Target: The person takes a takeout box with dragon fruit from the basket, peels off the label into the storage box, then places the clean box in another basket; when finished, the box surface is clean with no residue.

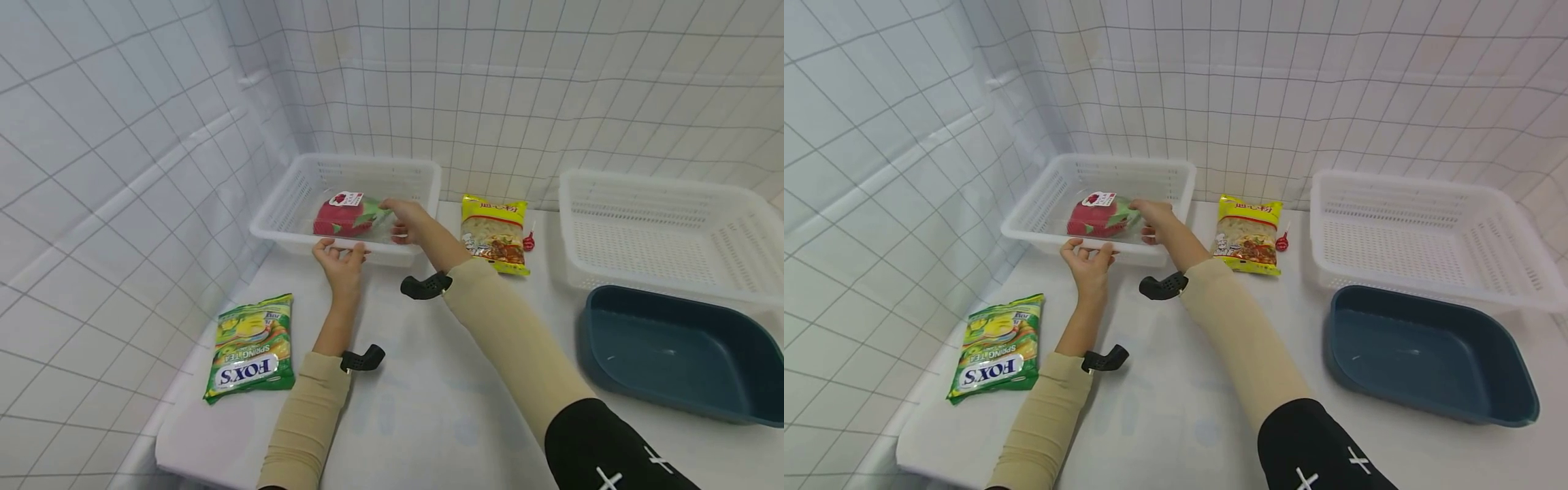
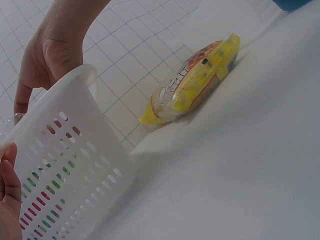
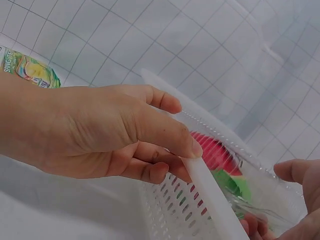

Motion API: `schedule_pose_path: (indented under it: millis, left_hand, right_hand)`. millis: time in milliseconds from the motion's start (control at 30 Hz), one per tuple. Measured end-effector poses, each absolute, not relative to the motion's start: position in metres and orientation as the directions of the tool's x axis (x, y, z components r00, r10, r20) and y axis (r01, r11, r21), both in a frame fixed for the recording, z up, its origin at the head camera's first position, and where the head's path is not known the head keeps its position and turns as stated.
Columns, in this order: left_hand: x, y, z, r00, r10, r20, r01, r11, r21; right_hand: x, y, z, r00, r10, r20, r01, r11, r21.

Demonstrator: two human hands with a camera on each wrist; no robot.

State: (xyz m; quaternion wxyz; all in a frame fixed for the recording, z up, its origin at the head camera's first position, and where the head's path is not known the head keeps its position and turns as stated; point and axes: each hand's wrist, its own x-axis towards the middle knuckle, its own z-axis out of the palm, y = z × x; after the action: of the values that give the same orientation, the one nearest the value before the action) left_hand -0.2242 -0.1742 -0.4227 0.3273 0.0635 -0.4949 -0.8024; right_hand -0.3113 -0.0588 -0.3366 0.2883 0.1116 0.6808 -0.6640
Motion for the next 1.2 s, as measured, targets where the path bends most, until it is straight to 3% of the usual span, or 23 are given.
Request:
schedule_pose_path:
  millis: [367,700,1200]
  left_hand:
    - [-0.224,-0.173,-0.423,-0.785,-0.576,0.23,0.466,-0.302,0.832]
    - [-0.223,-0.172,-0.423,-0.783,-0.578,0.23,0.458,-0.286,0.842]
    - [-0.225,-0.175,-0.425,-0.775,-0.583,0.246,0.469,-0.27,0.841]
  right_hand:
    - [-0.305,-0.061,-0.344,-0.885,-0.24,-0.399,0.396,0.065,-0.916]
    - [-0.302,-0.065,-0.355,-0.957,-0.151,-0.247,0.25,0.003,-0.968]
    - [-0.304,-0.053,-0.343,-0.973,-0.15,-0.177,0.18,-0.005,-0.984]
